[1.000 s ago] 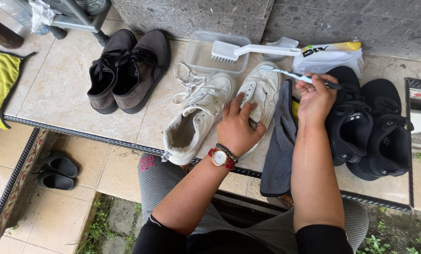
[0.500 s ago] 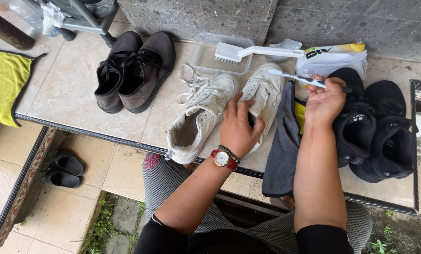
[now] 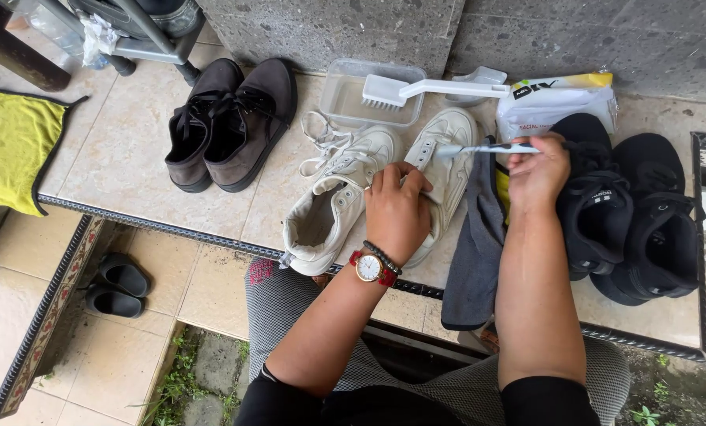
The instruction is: The person scrubs a white sneaker with a toothbrush, focusing on the toe box and laces. They hold the shoe with one hand and scrub with the other, working on the upper surface throughout the clip.
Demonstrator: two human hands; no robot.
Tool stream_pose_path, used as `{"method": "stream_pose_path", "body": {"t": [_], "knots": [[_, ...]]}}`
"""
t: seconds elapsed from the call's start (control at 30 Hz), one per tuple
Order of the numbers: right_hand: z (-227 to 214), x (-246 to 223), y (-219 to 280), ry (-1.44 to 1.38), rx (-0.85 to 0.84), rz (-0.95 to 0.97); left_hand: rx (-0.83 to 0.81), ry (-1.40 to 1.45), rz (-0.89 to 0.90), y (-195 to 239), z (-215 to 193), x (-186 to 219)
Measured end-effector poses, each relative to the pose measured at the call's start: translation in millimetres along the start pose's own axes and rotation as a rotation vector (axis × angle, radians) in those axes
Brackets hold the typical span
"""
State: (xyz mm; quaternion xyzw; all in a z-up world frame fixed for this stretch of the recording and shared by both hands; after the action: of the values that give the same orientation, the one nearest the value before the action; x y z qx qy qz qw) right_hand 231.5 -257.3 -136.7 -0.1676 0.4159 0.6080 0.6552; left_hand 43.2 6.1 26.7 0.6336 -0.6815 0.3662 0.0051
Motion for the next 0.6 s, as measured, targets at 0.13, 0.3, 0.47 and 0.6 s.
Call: {"method": "stream_pose_path", "body": {"t": [0.13,0.3,0.47,0.6], "knots": [[46.2,-14.3,51.9,0.051,-0.181,0.037,0.071,0.008,0.037,-3.6,-3.4,0.1],[54.1,-20.6,60.5,0.017,-0.245,-0.006,0.249,0.159,0.101,3.4,-3.8,-0.8],[26.3,-12.8,32.5,0.008,-0.105,-0.032,0.308,0.190,0.133,5.8,-9.4,0.9],[37.5,-13.7,43.9,-0.018,-0.097,0.000,0.335,0.191,0.149,5.4,-6.0,-1.0]]}}
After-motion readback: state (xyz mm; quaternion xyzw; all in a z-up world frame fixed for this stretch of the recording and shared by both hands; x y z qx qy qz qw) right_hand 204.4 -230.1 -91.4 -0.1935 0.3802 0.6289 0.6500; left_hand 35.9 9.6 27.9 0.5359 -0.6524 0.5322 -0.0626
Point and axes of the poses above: each hand's wrist, its own y-axis away from the middle knuckle, its own z-axis out of the palm, x = y × z, the point moved 5 cm from there along -y, towards the middle knuckle, and after that the axes turned 5 degrees about z, right-handed, at the moved point
